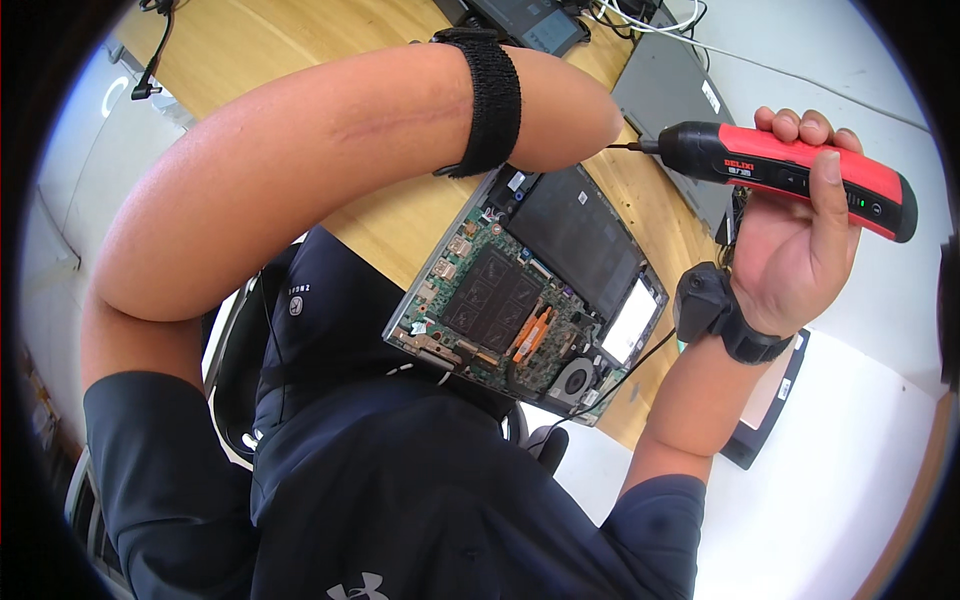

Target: The recorder is performing maintenance on a laptop, including removing screws and inspecting internal components like the RAM and battery.

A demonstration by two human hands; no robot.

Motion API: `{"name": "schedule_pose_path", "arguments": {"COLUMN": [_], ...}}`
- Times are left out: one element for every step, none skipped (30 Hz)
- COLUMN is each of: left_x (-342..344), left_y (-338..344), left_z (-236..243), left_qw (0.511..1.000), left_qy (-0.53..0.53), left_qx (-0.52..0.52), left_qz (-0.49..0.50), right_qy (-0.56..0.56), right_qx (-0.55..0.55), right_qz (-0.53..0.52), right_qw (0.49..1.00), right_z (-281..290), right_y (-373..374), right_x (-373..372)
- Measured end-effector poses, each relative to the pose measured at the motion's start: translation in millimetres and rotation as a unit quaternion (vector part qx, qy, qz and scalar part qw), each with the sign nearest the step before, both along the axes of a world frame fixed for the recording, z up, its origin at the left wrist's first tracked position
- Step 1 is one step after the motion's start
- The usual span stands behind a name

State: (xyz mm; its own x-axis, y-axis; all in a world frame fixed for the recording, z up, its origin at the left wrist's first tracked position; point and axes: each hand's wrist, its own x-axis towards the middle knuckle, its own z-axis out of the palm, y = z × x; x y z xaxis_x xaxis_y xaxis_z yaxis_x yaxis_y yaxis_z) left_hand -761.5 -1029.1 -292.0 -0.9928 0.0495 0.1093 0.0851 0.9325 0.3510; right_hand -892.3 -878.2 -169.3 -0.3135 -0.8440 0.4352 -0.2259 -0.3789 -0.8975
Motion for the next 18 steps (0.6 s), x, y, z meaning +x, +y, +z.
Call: {"name": "schedule_pose_path", "arguments": {"left_x": [2,3,4,6,6,6,6,6,6,6,5,5,6,7,11,14,16,20], "left_y": [0,0,-1,-1,-1,-1,-1,-1,-1,-1,-2,-3,-2,-2,-3,-2,-1,-1], "left_z": [0,1,2,2,2,1,-3,-7,-10,-11,-11,-11,-10,-10,-10,-8,-5,-4], "left_qw": [1.000,1.000,1.000,1.000,1.000,1.000,1.000,1.000,1.000,0.999,0.999,1.000,1.000,1.000,1.000,0.997,0.998,0.998], "left_qy": [0.017,0.015,0.012,0.007,0.005,0.010,0.014,0.012,0.024,0.037,0.036,0.015,-0.006,-0.007,0.026,0.060,0.063,0.062], "left_qx": [0.006,0.006,0.001,-0.003,-0.003,-0.003,-0.003,-0.002,-0.015,-0.029,-0.030,-0.014,0.002,0.001,-0.011,-0.022,0.014,0.015], "left_qz": [0.008,0.009,0.005,0.002,0.004,0.006,0.008,0.009,0.008,0.005,0.003,0.011,0.017,0.015,-0.009,-0.037,-0.022,-0.028], "right_qy": [-0.004,-0.008,-0.009,-0.012,-0.009,-0.006,-0.003,-0.004,-0.019,-0.033,-0.033,-0.034,-0.034,-0.035,-0.039,-0.044,-0.031,-0.032], "right_qx": [-0.001,-0.002,0.015,0.015,0.005,-0.005,0.006,0.013,0.014,0.013,0.012,0.021,0.030,0.029,0.032,0.036,0.046,0.046], "right_qz": [-0.009,-0.019,-0.024,-0.022,-0.034,-0.046,-0.039,-0.015,-0.003,0.007,0.006,0.030,0.053,0.050,0.065,0.076,0.062,0.056], "right_qw": [1.000,1.000,1.000,1.000,0.999,0.999,0.999,1.000,1.000,0.999,0.999,0.999,0.998,0.998,0.997,0.996,0.997,0.997], "right_z": [0,1,5,7,10,15,18,21,21,21,20,18,16,13,10,7,7,4], "right_y": [2,4,9,13,18,25,29,34,38,40,41,42,42,41,39,39,37,36], "right_x": [0,1,4,5,4,2,4,7,11,18,24,30,36,41,47,51,53,54]}}
